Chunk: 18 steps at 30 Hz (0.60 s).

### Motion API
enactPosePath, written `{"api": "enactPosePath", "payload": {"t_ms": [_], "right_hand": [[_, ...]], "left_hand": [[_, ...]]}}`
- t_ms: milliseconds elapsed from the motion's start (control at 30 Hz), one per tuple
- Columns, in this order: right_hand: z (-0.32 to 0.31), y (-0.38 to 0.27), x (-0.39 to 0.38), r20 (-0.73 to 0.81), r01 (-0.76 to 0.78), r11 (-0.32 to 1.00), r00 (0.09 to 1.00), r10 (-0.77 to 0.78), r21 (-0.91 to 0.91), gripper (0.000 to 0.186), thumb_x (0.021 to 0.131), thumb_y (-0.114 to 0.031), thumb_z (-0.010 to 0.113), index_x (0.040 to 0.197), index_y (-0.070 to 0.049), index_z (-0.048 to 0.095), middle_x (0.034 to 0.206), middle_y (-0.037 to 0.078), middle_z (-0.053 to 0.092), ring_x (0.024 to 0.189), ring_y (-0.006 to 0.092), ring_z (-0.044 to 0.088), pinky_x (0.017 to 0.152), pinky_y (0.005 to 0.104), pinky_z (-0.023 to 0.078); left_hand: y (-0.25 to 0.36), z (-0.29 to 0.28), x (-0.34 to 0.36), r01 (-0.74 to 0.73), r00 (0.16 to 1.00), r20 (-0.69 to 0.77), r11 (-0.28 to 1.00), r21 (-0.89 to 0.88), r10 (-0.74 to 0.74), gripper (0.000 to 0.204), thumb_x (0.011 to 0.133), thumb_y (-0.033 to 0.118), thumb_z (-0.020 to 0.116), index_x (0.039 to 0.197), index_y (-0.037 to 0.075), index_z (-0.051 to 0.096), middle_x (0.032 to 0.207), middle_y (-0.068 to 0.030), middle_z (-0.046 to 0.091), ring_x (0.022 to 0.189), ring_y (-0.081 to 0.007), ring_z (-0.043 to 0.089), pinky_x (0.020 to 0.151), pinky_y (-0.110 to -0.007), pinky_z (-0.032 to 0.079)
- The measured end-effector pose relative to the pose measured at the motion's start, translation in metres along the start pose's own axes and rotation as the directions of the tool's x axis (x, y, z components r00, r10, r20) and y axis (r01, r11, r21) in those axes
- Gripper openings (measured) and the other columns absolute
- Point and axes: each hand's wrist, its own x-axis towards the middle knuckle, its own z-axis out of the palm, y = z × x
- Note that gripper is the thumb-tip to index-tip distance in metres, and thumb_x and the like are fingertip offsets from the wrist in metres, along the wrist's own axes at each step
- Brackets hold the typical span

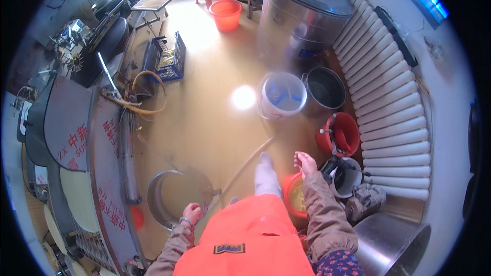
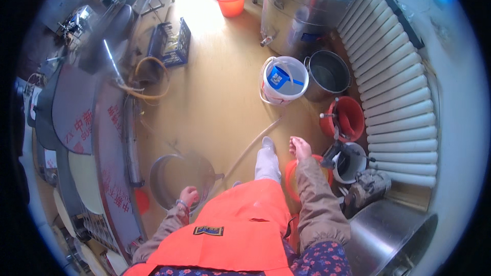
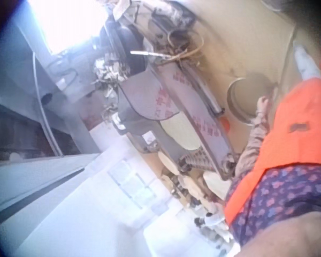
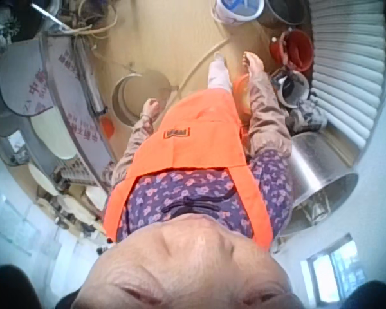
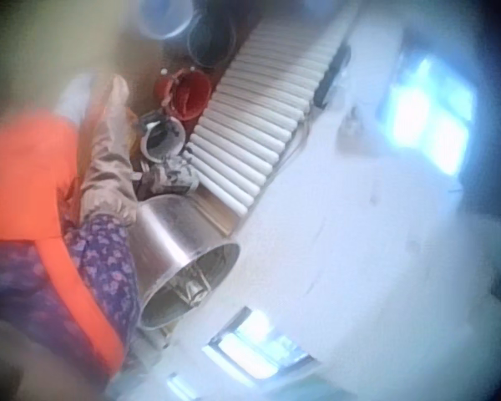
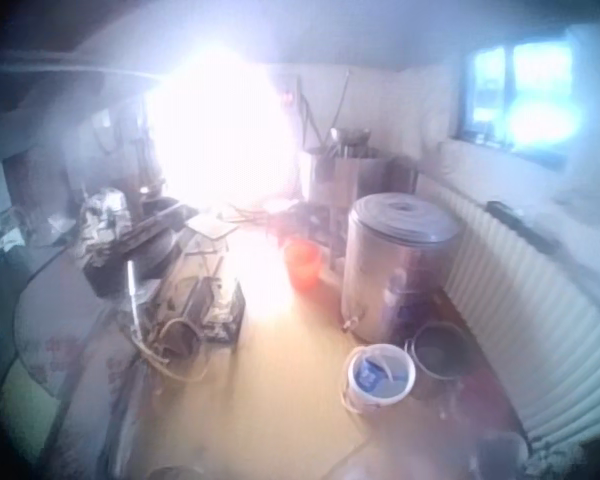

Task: The person transfers liquid from a large metal container into a white bucket using a clear tube, then walks to a work area and lifts a large round dough sheet from a wooden board. The person returns to the container and continues transferring liquid into the bucket.

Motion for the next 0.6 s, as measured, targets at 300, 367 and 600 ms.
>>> {"api": "enactPosePath", "payload": {"t_ms": [300, 367, 600], "right_hand": [[0.047, -0.117, 0.380, 0.037, 0.190, 0.752, 0.976, -0.216, -0.631, 0.039, 0.080, -0.022, 0.058, 0.112, -0.002, 0.056, 0.106, 0.013, 0.061, 0.098, 0.0218, 0.057, 0.088, 0.0314, 0.043], [0.059, -0.121, 0.435, 0.029, 0.155, 0.666, 0.980, -0.196, -0.730, 0.043, 0.078, -0.023, 0.059, 0.116, -0.003, 0.053, 0.111, 0.017, 0.057, 0.104, 0.0262, 0.054, 0.091, 0.0344, 0.041], [0.103, -0.119, 0.560, 0.019, 0.086, 0.337, 0.980, -0.197, -0.937, 0.062, 0.073, -0.021, 0.061, 0.129, -0.007, 0.039, 0.127, 0.018, 0.043, 0.116, 0.0335, 0.044, 0.098, 0.0388, 0.036]], "left_hand": [[0.047, 0.090, -0.021, 0.285, 0.939, -0.136, 0.935, -0.212, -0.317, 0.018, 0.078, 0.002, 0.052, 0.095, -0.002, 0.053, 0.071, -0.0090, 0.058, 0.055, -0.0160, 0.056, 0.049, -0.028, 0.047], [0.051, 0.108, -0.023, 0.363, 0.917, -0.097, 0.911, -0.195, -0.386, 0.021, 0.080, 0.003, 0.053, 0.100, -0.003, 0.052, 0.077, -0.0098, 0.059, 0.061, -0.0172, 0.059, 0.055, -0.028, 0.049], [0.027, 0.162, -0.019, 0.407, 0.899, -0.100, 0.898, -0.165, -0.426, 0.031, 0.080, 0.020, 0.055, 0.107, 0.004, 0.053, 0.083, -0.0084, 0.056, 0.072, -0.0159, 0.051, 0.064, -0.029, 0.045]]}}
